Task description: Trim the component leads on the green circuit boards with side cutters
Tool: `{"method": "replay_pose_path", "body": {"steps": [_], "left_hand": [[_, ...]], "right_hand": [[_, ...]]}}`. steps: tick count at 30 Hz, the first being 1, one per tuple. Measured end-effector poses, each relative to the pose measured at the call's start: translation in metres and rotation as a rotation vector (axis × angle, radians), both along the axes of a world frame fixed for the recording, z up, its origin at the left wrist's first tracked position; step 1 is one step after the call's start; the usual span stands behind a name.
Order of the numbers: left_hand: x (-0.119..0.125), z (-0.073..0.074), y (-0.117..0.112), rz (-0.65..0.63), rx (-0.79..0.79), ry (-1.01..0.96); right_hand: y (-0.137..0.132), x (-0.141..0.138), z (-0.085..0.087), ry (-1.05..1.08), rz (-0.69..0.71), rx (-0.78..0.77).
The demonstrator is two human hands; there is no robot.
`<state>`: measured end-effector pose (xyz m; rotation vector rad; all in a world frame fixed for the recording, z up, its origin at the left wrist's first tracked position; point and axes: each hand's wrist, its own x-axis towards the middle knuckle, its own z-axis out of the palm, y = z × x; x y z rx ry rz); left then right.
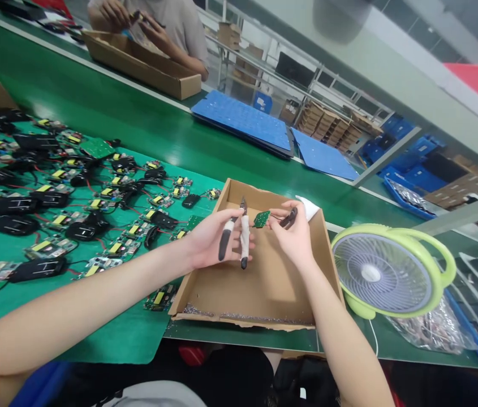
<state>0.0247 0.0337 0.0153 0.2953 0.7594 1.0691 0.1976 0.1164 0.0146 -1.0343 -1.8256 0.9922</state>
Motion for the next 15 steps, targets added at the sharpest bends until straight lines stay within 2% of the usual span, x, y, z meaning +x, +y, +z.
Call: {"method": "replay_pose_path", "body": {"steps": [5, 9, 12, 15], "left_hand": [[-0.002, 0.006, -0.001, -0.105, -0.001, -0.016], [-0.002, 0.008, 0.001, -0.164, 0.029, 0.018], [-0.006, 0.016, 0.0, -0.152, 0.112, 0.096], [-0.016, 0.03, -0.006, -0.093, 0.227, 0.163]], "right_hand": [[-0.003, 0.0, 0.0, -0.078, -0.046, 0.142], [-0.003, 0.0, 0.001, -0.184, -0.025, 0.259], [0.0, 0.001, -0.001, -0.071, -0.007, 0.148], [0.004, 0.002, -0.002, 0.07, 0.029, 0.007]]}}
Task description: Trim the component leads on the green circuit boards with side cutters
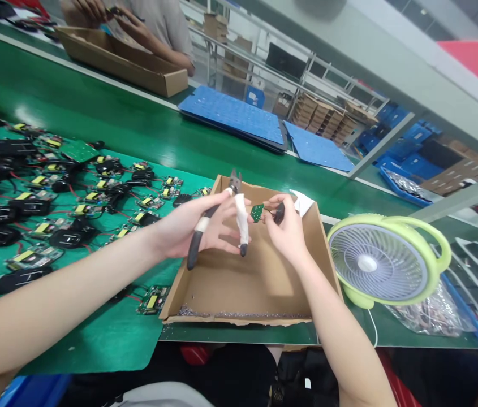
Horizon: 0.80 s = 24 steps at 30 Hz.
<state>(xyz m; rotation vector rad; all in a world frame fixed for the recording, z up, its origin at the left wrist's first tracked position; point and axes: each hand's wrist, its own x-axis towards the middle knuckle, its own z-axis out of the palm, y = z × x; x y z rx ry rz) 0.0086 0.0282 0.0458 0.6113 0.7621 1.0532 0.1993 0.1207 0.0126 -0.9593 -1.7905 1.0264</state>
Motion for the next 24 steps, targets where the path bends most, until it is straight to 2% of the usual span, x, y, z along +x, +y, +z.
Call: {"method": "replay_pose_path", "body": {"steps": [4, 7, 11, 14, 19, 24], "left_hand": [[-0.02, 0.016, -0.007, 0.102, 0.168, 0.075], [-0.031, 0.017, -0.006, 0.164, 0.219, 0.107], [-0.032, 0.005, 0.007, 0.161, 0.181, 0.229], [-0.023, -0.007, 0.015, 0.158, 0.216, 0.335], [-0.008, -0.018, 0.019, 0.124, 0.261, 0.372], [-0.002, -0.027, 0.024, 0.014, 0.201, 0.37]], "right_hand": [[0.003, 0.0, 0.002, 0.108, 0.06, -0.166], [0.0, -0.002, 0.006, 0.191, 0.094, -0.287], [-0.006, -0.005, 0.012, 0.269, 0.132, -0.397], [-0.007, -0.003, 0.014, 0.304, 0.152, -0.437], [-0.004, 0.003, 0.016, 0.334, 0.163, -0.476], [-0.005, 0.003, 0.022, 0.323, 0.171, -0.532]]}}
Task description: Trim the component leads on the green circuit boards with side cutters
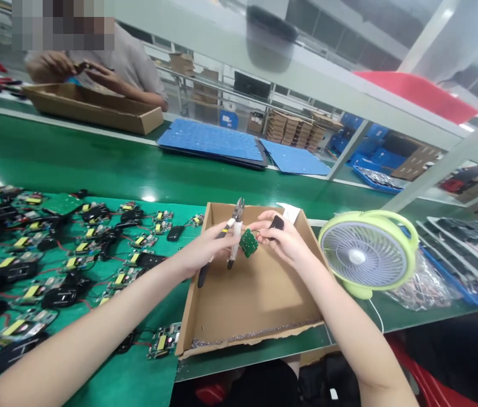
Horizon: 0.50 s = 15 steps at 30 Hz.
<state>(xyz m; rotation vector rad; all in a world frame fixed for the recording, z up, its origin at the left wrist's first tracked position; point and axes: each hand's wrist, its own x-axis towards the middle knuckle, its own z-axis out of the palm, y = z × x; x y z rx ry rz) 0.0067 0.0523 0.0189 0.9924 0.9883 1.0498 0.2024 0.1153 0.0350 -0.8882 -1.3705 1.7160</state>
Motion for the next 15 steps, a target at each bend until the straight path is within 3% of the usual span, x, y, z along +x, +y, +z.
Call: {"method": "replay_pose_path", "body": {"steps": [5, 13, 15], "left_hand": [[0.0, -0.005, 0.006, -0.076, -0.053, 0.023], [-0.001, -0.005, -0.005, -0.268, -0.002, 0.073], [-0.003, -0.006, -0.006, -0.298, -0.061, 0.095]], "right_hand": [[-0.007, 0.001, 0.004, -0.036, -0.016, -0.014], [-0.043, 0.0, 0.017, -0.11, -0.077, 0.155], [-0.045, 0.0, 0.02, -0.136, -0.079, 0.182]]}}
